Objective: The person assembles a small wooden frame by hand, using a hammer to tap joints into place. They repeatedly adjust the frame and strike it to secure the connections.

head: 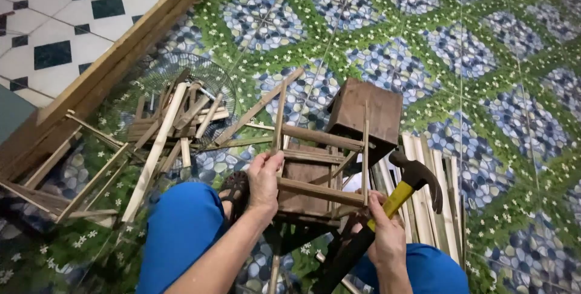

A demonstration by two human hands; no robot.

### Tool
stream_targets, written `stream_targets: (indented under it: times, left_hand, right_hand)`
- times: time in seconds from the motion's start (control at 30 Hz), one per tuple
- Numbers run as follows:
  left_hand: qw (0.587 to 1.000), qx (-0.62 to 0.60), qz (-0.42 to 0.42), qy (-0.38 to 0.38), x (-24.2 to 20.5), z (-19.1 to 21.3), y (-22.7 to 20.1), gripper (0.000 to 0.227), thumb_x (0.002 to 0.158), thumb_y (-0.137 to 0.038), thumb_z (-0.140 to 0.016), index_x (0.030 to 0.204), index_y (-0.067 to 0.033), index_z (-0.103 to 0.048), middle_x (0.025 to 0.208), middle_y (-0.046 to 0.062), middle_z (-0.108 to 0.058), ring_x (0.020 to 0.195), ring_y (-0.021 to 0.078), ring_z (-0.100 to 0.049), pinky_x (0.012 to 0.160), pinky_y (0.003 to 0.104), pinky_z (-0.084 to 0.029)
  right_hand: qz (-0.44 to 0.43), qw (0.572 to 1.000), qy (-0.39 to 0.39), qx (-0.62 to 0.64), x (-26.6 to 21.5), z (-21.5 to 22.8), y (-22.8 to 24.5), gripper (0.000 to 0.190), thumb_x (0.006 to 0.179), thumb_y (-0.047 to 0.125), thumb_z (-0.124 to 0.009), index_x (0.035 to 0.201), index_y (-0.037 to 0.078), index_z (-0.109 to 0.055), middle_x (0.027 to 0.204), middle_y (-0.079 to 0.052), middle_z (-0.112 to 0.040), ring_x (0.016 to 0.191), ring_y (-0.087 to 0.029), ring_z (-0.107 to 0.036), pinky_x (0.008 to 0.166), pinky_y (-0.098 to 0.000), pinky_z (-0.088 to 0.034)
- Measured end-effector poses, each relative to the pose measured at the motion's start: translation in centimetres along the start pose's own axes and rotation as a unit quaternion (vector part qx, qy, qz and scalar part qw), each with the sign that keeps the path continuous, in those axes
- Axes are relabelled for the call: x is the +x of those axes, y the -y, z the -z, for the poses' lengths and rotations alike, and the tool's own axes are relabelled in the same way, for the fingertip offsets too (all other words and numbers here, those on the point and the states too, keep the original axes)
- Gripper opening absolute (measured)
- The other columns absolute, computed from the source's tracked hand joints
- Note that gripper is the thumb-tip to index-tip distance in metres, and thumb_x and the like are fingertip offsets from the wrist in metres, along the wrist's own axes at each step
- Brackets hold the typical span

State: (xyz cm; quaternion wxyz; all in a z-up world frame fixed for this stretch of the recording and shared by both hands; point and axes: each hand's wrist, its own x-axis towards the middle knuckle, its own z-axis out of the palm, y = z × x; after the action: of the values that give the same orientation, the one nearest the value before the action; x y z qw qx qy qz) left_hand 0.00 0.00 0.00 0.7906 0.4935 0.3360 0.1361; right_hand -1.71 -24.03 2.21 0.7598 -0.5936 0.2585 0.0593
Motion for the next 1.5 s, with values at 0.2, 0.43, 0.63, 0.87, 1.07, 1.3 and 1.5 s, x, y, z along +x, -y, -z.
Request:
stream_targets:
  times: [0.2, 0.43, 0.63, 0.87, 1.07, 1.3, 1.5]
  left_hand:
    - [0.999, 0.038, 0.013, 0.006, -0.9, 0.0, -0.9, 0.034, 0.091, -0.025, -0.065, 0.112, 0.0009, -0.07, 0.095, 0.01, -0.067, 0.085, 0.0203, -0.058, 0.078, 0.029, -0.047]
    - [0.998, 0.049, 0.025, 0.039, -1.3, 0.3, -2.6, 0.037, 0.09, -0.024, -0.067, 0.119, -0.0008, -0.07, 0.094, 0.006, -0.066, 0.082, 0.0165, -0.056, 0.074, 0.028, -0.044]
    - [0.991, 0.102, 0.05, 0.067, -1.0, 0.4, -3.4, 0.04, 0.089, -0.027, -0.066, 0.119, -0.0009, -0.071, 0.1, 0.008, -0.071, 0.086, 0.0176, -0.059, 0.079, 0.029, -0.047]
    - [0.994, 0.094, 0.043, 0.024, -1.3, -0.4, -3.1, 0.028, 0.09, -0.025, -0.069, 0.097, 0.0006, -0.075, 0.074, 0.005, -0.06, 0.068, 0.0156, -0.05, 0.062, 0.028, -0.038]
    - [0.998, 0.051, 0.043, 0.013, -1.0, -0.5, -2.3, 0.028, 0.09, -0.025, -0.068, 0.097, 0.0013, -0.074, 0.077, 0.005, -0.06, 0.071, 0.0157, -0.05, 0.064, 0.028, -0.037]
    - [0.996, 0.079, 0.028, 0.029, -0.9, -0.1, -1.9, 0.027, 0.093, -0.027, -0.067, 0.096, -0.0003, -0.072, 0.075, 0.003, -0.054, 0.067, 0.0149, -0.046, 0.061, 0.028, -0.036]
    - [0.996, 0.07, 0.013, 0.056, -0.7, 0.2, -1.7, 0.027, 0.094, -0.028, -0.067, 0.101, -0.0018, -0.07, 0.079, 0.003, -0.058, 0.07, 0.0139, -0.049, 0.064, 0.027, -0.039]
  right_hand:
    - [-0.013, 0.997, 0.037, 0.069, 2.0, 1.3, -1.1, 0.029, 0.103, 0.018, -0.058, 0.129, 0.004, -0.062, 0.108, -0.014, -0.065, 0.071, -0.021, -0.057, 0.046, -0.035, -0.044]
    - [-0.003, 0.998, 0.026, 0.053, 2.4, 1.2, -0.9, 0.03, 0.1, 0.017, -0.062, 0.127, 0.004, -0.063, 0.099, -0.014, -0.056, 0.075, -0.026, -0.057, 0.045, -0.0404, -0.046]
    - [-0.009, 1.0, 0.01, 0.028, 2.6, 1.4, -1.0, 0.035, 0.104, 0.018, -0.057, 0.131, -0.004, -0.059, 0.116, -0.016, -0.05, 0.084, -0.033, -0.057, 0.074, -0.0447, -0.049]
    - [-0.028, 0.998, 0.022, 0.049, 3.6, 1.7, -1.7, 0.032, 0.105, 0.017, -0.055, 0.132, 0.0, -0.056, 0.11, -0.018, -0.055, 0.083, -0.036, -0.064, 0.065, -0.0435, -0.052]
    - [-0.013, 0.999, 0.001, 0.052, 2.8, 0.7, -1.4, 0.024, 0.105, 0.014, -0.056, 0.124, -0.001, -0.059, 0.116, -0.018, -0.062, 0.09, -0.027, -0.06, 0.075, -0.0421, -0.054]
    - [-0.02, 0.996, 0.012, 0.082, 4.1, 1.6, -2.2, 0.025, 0.104, 0.019, -0.061, 0.119, 0.001, -0.065, 0.115, -0.016, -0.062, 0.086, -0.029, -0.06, 0.073, -0.0426, -0.056]
    - [-0.02, 0.997, 0.002, 0.069, 3.2, 1.0, -1.3, 0.024, 0.106, 0.02, -0.057, 0.121, 0.002, -0.059, 0.112, -0.011, -0.053, 0.094, -0.026, -0.057, 0.08, -0.0498, -0.058]
